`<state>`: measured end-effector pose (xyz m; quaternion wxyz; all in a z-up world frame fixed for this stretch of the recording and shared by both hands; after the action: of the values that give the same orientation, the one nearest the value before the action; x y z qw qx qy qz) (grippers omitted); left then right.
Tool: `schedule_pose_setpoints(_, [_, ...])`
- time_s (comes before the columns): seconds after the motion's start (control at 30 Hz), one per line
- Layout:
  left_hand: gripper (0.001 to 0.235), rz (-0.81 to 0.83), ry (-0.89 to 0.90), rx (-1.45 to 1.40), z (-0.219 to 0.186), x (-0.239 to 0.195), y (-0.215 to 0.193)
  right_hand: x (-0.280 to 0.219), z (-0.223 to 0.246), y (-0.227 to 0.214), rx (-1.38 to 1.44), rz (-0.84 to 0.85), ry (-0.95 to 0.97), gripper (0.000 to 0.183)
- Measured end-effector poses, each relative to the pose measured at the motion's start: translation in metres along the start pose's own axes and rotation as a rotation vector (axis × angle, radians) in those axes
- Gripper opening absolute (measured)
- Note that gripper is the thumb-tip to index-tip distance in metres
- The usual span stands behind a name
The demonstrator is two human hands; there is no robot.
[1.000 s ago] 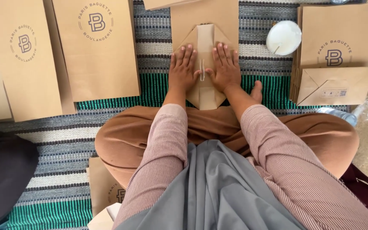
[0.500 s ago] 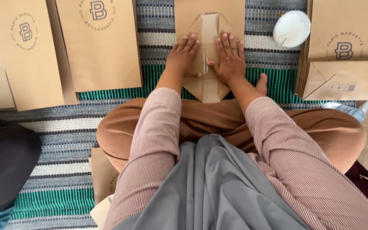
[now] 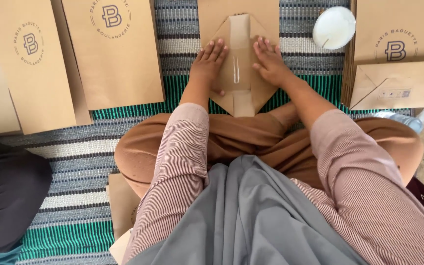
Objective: The person sits on a striped mat and assembles a brown paper bag. They apply white adhesive to the bag's flaps using a small stick, then fold and press the flaps to seal the bag. The person repeats this process for multiple bags.
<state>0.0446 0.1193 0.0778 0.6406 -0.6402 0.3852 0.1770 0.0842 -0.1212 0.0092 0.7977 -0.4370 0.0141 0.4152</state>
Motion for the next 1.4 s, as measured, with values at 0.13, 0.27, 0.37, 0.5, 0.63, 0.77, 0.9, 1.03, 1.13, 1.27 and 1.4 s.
schedule_pose_setpoints(0.13, [0.144,0.019,-0.005,0.010,-0.003,-0.005,-0.005,-0.027,0.026,-0.012,-0.076,0.062,0.029,0.078])
schedule_pose_setpoints(0.27, [0.143,-0.017,0.007,0.042,-0.002,0.012,0.007,-0.025,0.033,-0.007,-0.476,0.193,0.129,0.078])
schedule_pose_setpoints(0.37, [0.133,-0.185,0.020,0.078,-0.009,0.020,0.034,-0.027,0.041,-0.015,-0.560,0.236,0.156,0.077])
schedule_pose_setpoints(0.5, [0.099,-0.481,0.010,0.115,-0.018,0.047,0.093,-0.029,0.054,-0.014,-0.547,0.260,0.239,0.076])
schedule_pose_setpoints(0.63, [0.060,-0.123,-0.041,-0.094,-0.028,0.028,0.069,-0.035,0.054,-0.010,-0.440,0.290,0.198,0.101])
schedule_pose_setpoints(0.77, [0.065,-0.451,0.033,-0.151,-0.020,0.043,0.072,-0.036,0.051,-0.007,-0.451,0.160,0.153,0.105])
schedule_pose_setpoints(0.9, [0.063,-0.611,0.030,-0.016,-0.025,0.039,0.061,-0.037,0.044,-0.006,-0.504,0.096,0.110,0.102])
schedule_pose_setpoints(1.03, [0.073,-0.499,0.081,-0.119,-0.018,0.031,0.052,-0.033,0.037,0.000,-0.621,0.099,0.051,0.094])
schedule_pose_setpoints(1.13, [0.099,-0.371,0.077,-0.206,-0.018,0.025,0.049,-0.031,0.039,0.000,-0.622,0.147,0.088,0.091])
schedule_pose_setpoints(1.27, [0.114,-0.261,0.004,-0.152,-0.011,0.021,0.030,-0.027,0.050,-0.006,-0.508,0.250,0.193,0.093])
schedule_pose_setpoints(1.4, [0.127,-0.143,-0.053,-0.148,-0.011,0.018,0.021,-0.029,0.047,0.000,-0.401,0.146,0.208,0.098])
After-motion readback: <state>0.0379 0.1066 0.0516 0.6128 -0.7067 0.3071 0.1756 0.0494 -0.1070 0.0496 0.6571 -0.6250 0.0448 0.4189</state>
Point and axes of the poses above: each hand's wrist, its own x-axis towards the middle knuckle, its own y-axis out of the palm, z = x × y, the point moved 3 cm from there along x, towards the middle knuckle, and after that the axes turned 7 degrees about z, right-handed, at the moved point
